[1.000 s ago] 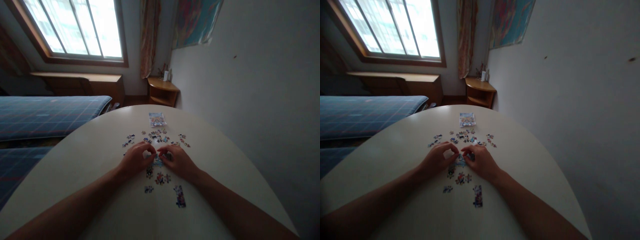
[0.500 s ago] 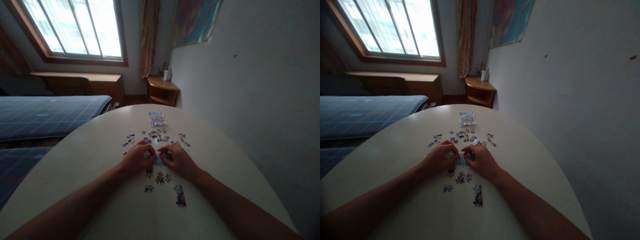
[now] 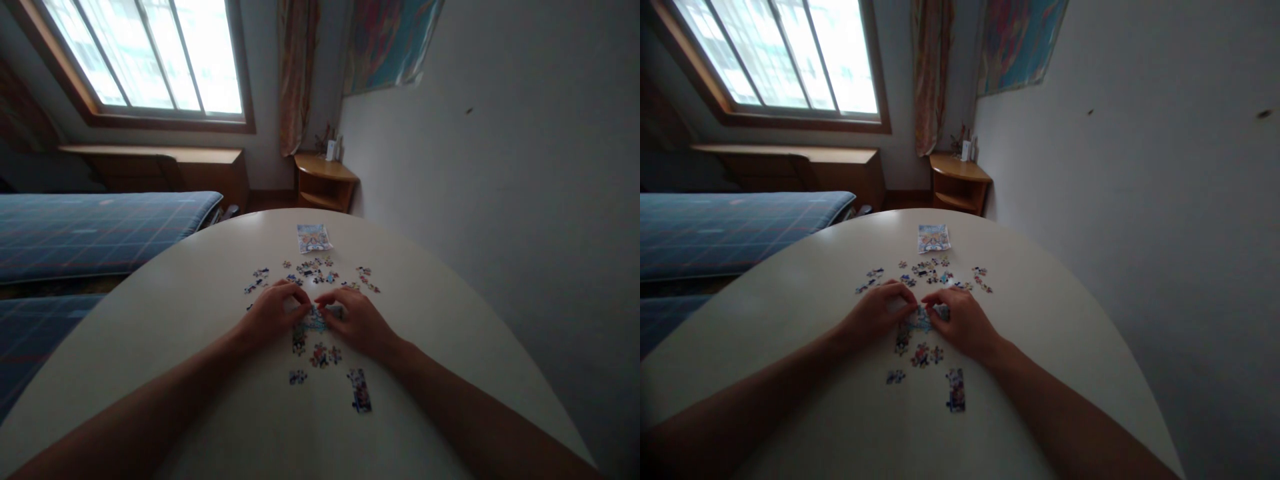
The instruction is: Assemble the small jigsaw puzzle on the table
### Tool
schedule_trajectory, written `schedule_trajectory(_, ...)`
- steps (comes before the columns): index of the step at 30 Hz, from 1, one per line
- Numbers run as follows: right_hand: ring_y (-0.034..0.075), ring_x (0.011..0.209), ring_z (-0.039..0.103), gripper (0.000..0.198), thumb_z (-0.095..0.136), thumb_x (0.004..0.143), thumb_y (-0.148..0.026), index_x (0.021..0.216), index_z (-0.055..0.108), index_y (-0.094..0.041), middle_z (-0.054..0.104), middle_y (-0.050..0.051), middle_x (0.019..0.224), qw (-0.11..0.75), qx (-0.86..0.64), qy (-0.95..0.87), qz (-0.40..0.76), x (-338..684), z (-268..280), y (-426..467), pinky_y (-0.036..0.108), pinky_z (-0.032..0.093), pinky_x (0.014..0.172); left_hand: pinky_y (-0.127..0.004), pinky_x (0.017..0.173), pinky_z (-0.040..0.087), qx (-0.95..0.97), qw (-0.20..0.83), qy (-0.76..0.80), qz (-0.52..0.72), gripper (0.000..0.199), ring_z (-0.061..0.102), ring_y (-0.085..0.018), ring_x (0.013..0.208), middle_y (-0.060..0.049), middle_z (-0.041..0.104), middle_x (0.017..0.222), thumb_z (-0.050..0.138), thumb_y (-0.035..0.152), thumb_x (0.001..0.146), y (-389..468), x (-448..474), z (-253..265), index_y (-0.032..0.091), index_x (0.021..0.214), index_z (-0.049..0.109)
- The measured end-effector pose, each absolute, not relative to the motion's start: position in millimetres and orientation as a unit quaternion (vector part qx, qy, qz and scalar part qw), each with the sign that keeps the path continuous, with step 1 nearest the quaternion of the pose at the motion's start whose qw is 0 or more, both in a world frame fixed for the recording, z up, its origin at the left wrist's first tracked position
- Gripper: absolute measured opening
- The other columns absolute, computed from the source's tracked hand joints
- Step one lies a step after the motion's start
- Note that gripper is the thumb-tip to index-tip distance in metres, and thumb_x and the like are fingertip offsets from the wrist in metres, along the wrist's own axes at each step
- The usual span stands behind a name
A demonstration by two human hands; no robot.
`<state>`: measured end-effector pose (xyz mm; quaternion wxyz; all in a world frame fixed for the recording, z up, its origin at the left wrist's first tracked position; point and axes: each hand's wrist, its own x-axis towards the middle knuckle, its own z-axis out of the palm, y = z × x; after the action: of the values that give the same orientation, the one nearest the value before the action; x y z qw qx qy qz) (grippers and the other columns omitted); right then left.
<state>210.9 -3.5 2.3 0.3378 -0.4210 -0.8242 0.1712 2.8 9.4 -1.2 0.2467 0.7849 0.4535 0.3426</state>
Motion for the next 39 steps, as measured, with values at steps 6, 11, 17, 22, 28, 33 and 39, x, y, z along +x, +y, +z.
schedule_trajectory(6, 0.018, 0.089, 0.067, 0.020, 0.067, 0.085, -0.017, 0.104, 0.070, -0.023, 0.074, 0.002, 0.089, 0.360, -0.392, -0.832, 0.157, 210.7, 3.7, -3.9, 0.035, 0.048, 0.088, -0.029, 0.078, 0.050, 0.764, 0.273, 0.451, 0.371, 0.006, 0.066, -0.016, 0.078, 0.000, 0.071, 0.080, 0.067, 0.024, 0.083, 12.0, 2.2, -0.3, 0.019, 0.081, 0.069)
schedule_trajectory(11, 0.019, 0.088, 0.067, 0.014, 0.069, 0.086, -0.019, 0.099, 0.073, -0.024, 0.075, 0.002, 0.090, 0.354, -0.394, -0.833, 0.160, 211.8, 3.6, -2.9, 0.036, 0.048, 0.085, -0.026, 0.073, 0.053, 0.753, 0.308, 0.431, 0.390, 0.007, 0.067, -0.014, 0.074, 0.000, 0.072, 0.079, 0.068, 0.025, 0.083, 12.1, 3.9, 0.9, 0.019, 0.081, 0.067)
schedule_trajectory(17, 0.018, 0.080, 0.066, 0.016, 0.073, 0.082, -0.020, 0.098, 0.072, -0.023, 0.072, 0.002, 0.084, 0.398, -0.417, -0.805, 0.139, 212.8, 3.9, -2.5, 0.034, 0.050, 0.080, -0.027, 0.077, 0.055, 0.748, 0.299, 0.414, 0.424, 0.007, 0.069, -0.015, 0.078, -0.001, 0.073, 0.083, 0.068, 0.026, 0.083, 11.5, 4.1, -0.2, 0.019, 0.086, 0.067)
schedule_trajectory(22, 0.018, 0.080, 0.066, 0.013, 0.077, 0.080, -0.021, 0.092, 0.071, -0.021, 0.072, 0.002, 0.084, 0.404, -0.414, -0.804, 0.139, 212.6, 4.2, -3.1, 0.034, 0.050, 0.079, -0.028, 0.081, 0.055, 0.759, 0.289, 0.408, 0.417, 0.007, 0.069, -0.015, 0.081, -0.001, 0.073, 0.085, 0.067, 0.024, 0.084, 10.6, 2.6, 0.4, 0.019, 0.088, 0.068)
schedule_trajectory(28, 0.019, 0.081, 0.066, 0.012, 0.077, 0.079, -0.023, 0.087, 0.069, -0.021, 0.072, 0.002, 0.084, 0.388, -0.419, -0.810, 0.133, 212.3, 5.7, -4.3, 0.036, 0.049, 0.083, -0.031, 0.083, 0.054, 0.759, 0.283, 0.427, 0.403, 0.008, 0.067, -0.016, 0.083, -0.002, 0.073, 0.086, 0.063, 0.021, 0.083, 9.7, 2.3, 2.1, 0.019, 0.088, 0.069)
schedule_trajectory(33, 0.019, 0.085, 0.067, 0.015, 0.075, 0.081, -0.024, 0.095, 0.070, -0.022, 0.073, 0.003, 0.087, 0.371, -0.418, -0.817, 0.142, 211.9, 5.1, -3.7, 0.036, 0.049, 0.084, -0.031, 0.083, 0.052, 0.778, 0.280, 0.408, 0.388, 0.008, 0.066, -0.016, 0.082, -0.001, 0.072, 0.085, 0.060, 0.019, 0.083, 7.4, 2.8, 4.1, 0.019, 0.086, 0.068)
schedule_trajectory(39, 0.019, 0.086, 0.067, 0.012, 0.078, 0.079, -0.025, 0.089, 0.071, -0.024, 0.074, 0.001, 0.085, 0.346, -0.404, -0.832, 0.154, 210.8, 3.9, -3.4, 0.036, 0.046, 0.087, -0.030, 0.080, 0.050, 0.790, 0.263, 0.419, 0.363, 0.008, 0.065, -0.017, 0.080, -0.002, 0.070, 0.083, 0.062, 0.017, 0.082, 6.4, 3.6, 3.8, 0.019, 0.081, 0.069)
